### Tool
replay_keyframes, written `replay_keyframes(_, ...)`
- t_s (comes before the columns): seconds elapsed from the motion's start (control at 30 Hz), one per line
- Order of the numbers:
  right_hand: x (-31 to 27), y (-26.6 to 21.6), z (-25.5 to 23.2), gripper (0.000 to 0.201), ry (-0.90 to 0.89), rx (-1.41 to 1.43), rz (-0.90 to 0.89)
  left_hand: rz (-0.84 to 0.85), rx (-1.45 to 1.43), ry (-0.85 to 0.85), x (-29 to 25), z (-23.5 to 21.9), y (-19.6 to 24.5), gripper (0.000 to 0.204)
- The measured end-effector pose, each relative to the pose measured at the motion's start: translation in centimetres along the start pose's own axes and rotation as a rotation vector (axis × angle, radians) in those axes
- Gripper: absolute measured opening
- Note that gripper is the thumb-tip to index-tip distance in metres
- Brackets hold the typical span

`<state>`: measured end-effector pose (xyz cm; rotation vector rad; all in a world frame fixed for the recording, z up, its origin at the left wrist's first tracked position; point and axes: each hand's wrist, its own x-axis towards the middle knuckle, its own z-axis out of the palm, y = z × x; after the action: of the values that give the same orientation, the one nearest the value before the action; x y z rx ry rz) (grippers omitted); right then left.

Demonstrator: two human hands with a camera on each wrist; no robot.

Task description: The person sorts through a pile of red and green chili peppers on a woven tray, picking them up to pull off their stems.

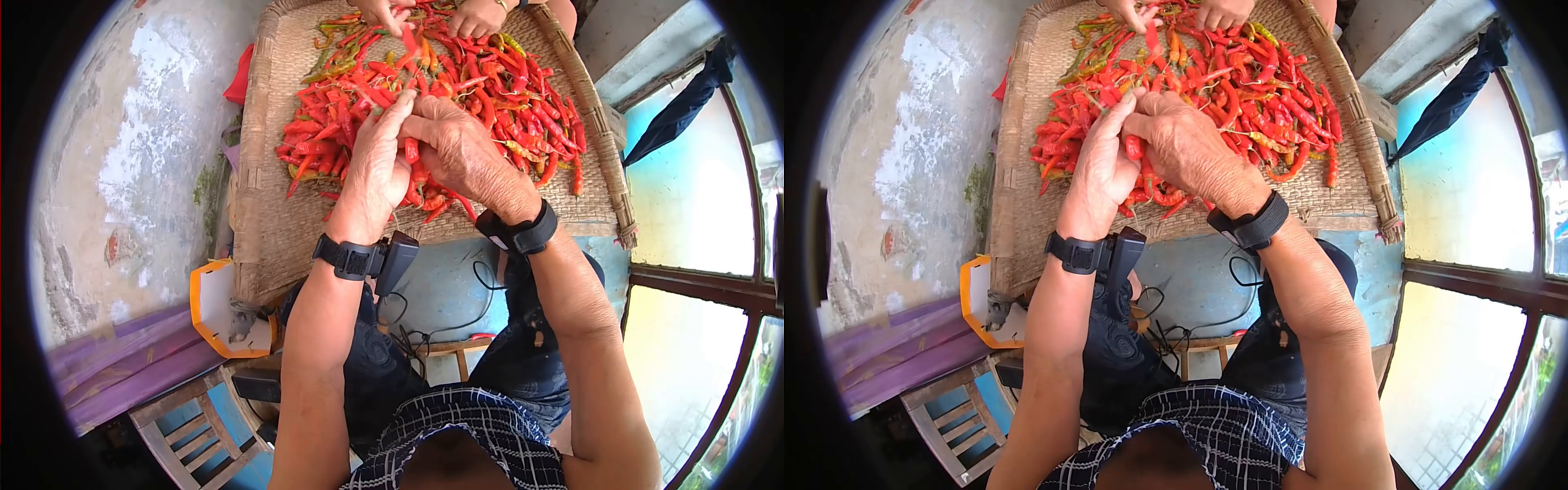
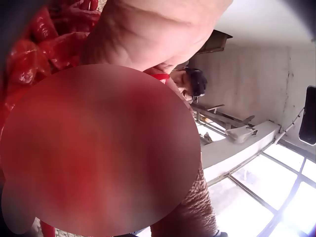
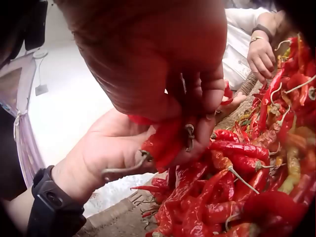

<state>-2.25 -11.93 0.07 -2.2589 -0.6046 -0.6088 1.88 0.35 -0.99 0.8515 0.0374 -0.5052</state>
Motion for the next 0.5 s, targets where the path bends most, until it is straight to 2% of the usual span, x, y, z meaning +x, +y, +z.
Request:
replay_keyframes(0.03, 0.0, 0.0, 0.2, 0.025, 0.041, 0.007, -0.031, 0.000, 0.000, -0.001, 0.1, -0.1, 0.0, 0.023)
replay_keyframes(0.1, 0.1, 0.2, 0.0, 0.023, 0.011, 0.103, -0.017, 0.085, -0.042, 0.014, 0.3, -0.6, 0.0, 0.019)
replay_keyframes(0.2, 1.0, 1.0, -0.2, 0.015, 0.258, 0.357, 0.086, 0.124, -0.091, 0.041, 0.4, -0.5, 0.5, 0.016)
replay_keyframes(0.23, 0.8, 1.0, -0.7, 0.015, 0.257, 0.358, 0.087, 0.124, -0.118, 0.051, 0.2, -0.2, 0.9, 0.015)
replay_keyframes(0.3, 0.7, 0.8, -2.0, 0.013, 0.257, 0.896, 0.591, 0.147, -0.110, 0.077, -0.2, 0.3, 1.4, 0.016)
replay_keyframes(0.33, 0.7, 1.1, -1.6, 0.014, 0.311, 0.961, 0.625, 0.150, -0.103, 0.084, -0.3, 0.5, 1.6, 0.015)
replay_keyframes(0.43, 0.5, 1.0, -1.7, 0.012, 0.293, 1.043, 0.659, 0.156, -0.081, 0.097, -0.4, 0.3, 1.8, 0.013)
replay_keyframes(0.5, 0.5, 1.1, -1.6, 0.011, 0.308, 1.004, 0.648, 0.159, -0.065, 0.103, -0.5, 0.2, 1.8, 0.012)
